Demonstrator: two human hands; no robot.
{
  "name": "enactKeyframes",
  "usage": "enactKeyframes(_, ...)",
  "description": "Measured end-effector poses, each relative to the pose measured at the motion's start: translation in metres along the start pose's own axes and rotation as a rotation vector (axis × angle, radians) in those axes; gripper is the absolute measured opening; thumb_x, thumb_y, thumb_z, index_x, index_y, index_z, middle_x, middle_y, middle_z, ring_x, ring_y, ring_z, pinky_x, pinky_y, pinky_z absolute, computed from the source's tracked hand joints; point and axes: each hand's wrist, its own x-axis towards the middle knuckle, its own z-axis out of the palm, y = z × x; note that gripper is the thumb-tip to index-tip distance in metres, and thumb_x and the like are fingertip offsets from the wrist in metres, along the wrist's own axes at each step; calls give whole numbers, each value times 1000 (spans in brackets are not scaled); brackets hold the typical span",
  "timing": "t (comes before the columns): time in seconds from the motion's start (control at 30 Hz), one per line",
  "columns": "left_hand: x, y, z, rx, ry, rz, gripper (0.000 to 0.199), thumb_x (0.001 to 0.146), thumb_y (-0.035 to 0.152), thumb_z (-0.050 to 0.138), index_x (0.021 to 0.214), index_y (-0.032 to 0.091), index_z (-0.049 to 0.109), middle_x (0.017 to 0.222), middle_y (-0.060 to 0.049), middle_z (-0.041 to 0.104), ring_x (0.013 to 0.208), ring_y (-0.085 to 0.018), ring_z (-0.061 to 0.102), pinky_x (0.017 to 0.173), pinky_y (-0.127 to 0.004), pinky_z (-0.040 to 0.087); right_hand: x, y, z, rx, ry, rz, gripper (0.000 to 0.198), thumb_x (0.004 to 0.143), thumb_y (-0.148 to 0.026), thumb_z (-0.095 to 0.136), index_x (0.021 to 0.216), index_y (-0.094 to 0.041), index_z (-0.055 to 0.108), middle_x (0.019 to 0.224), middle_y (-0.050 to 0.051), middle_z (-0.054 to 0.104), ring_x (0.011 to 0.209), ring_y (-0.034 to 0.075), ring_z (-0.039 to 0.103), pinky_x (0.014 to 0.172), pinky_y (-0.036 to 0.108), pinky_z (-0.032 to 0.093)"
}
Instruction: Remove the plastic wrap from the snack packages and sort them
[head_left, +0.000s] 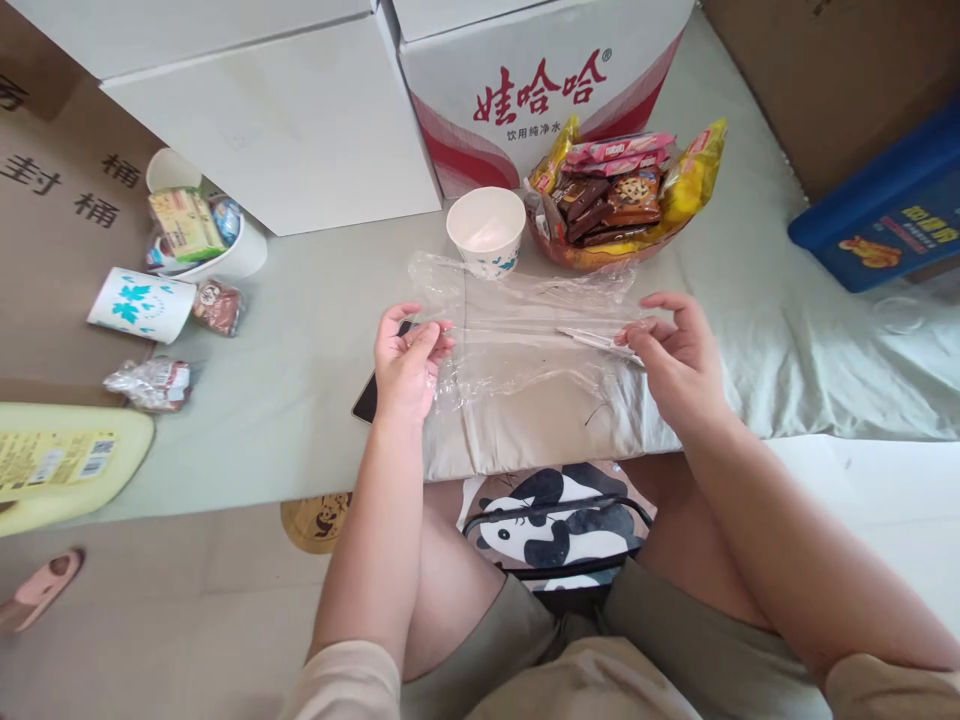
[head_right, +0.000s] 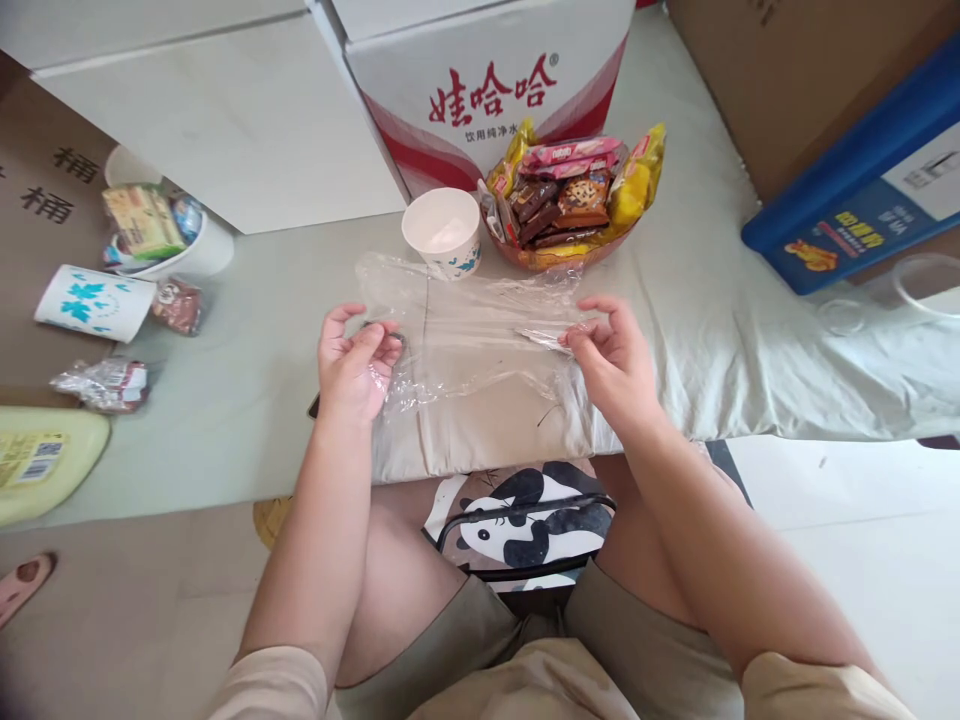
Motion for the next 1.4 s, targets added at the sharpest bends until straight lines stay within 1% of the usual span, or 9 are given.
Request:
enactKeyframes(0.07,0,-1,-1,14,-1,31,41,64,36,89,87,23,57,77,3,73,61,-8,68,64,-19,55,0,-3,-3,-57,-8,-39,9,82,-30,66,91,-27,65,78,0,67,79,19,66,76,36,52)
enactKeyframes(0.23,-2,-6,-7,217,-134,126,41,61,27,87,95,21,64,93,-2,73,78,-13,70,76,-26,58,2,-2,-13,-285,-67,-129,34,76,-28,70,110,-27,71,90,2,69,81,20,63,79,38,51)
enactKeyframes(0.43,-2,-15,-7,617,-176,152,35,64,20,80,98,19,72,84,-1,69,75,-14,65,75,-27,53,4,7,-13,-594,43,-250,9,80,-28,66,85,-27,74,89,6,63,87,25,62,83,46,52)
enactKeyframes(0.63,1,-15,-11,789,-189,324,14,78,25,72,90,21,76,85,-1,61,71,-13,55,68,-27,47,1,5,-9,-692,162,-366,4,82,-25,63,82,-26,67,119,11,63,115,33,58,104,58,44)
enactKeyframes(0.77,2,-14,-16,749,-158,368,13,80,31,71,82,19,76,99,-6,58,81,-15,58,71,-28,49,1,2,-9,-607,67,-361,5,81,-22,60,79,-27,60,104,8,71,118,32,62,105,55,44)
enactKeyframes(0.93,1,-14,-17,567,-123,374,18,76,36,74,76,18,71,116,-10,63,104,-20,64,90,-32,51,-2,-3,-6,-499,74,-192,4,81,-22,57,80,-25,59,90,5,73,104,28,70,84,42,51)
enactKeyframes(1.03,-2,-11,-13,424,-150,267,26,75,42,75,74,18,65,92,-7,71,83,-17,68,73,-29,53,-3,-6,-3,-473,90,-108,2,80,-23,59,82,-24,59,82,3,71,83,23,70,69,34,49)
enactKeyframes(1.17,-8,-5,-6,318,-220,24,31,73,46,77,74,20,60,58,1,64,42,-10,51,42,-22,36,-2,-9,-2,-224,58,31,12,83,-27,61,91,-25,53,66,-4,58,52,15,59,50,28,43)
enactKeyframes(1.4,-3,-6,-9,295,-151,75,33,78,47,76,76,21,57,51,4,57,49,-11,58,49,-21,44,0,-10,-2,-121,24,104,25,85,-31,67,102,-27,49,65,-6,54,37,10,40,36,26,27)
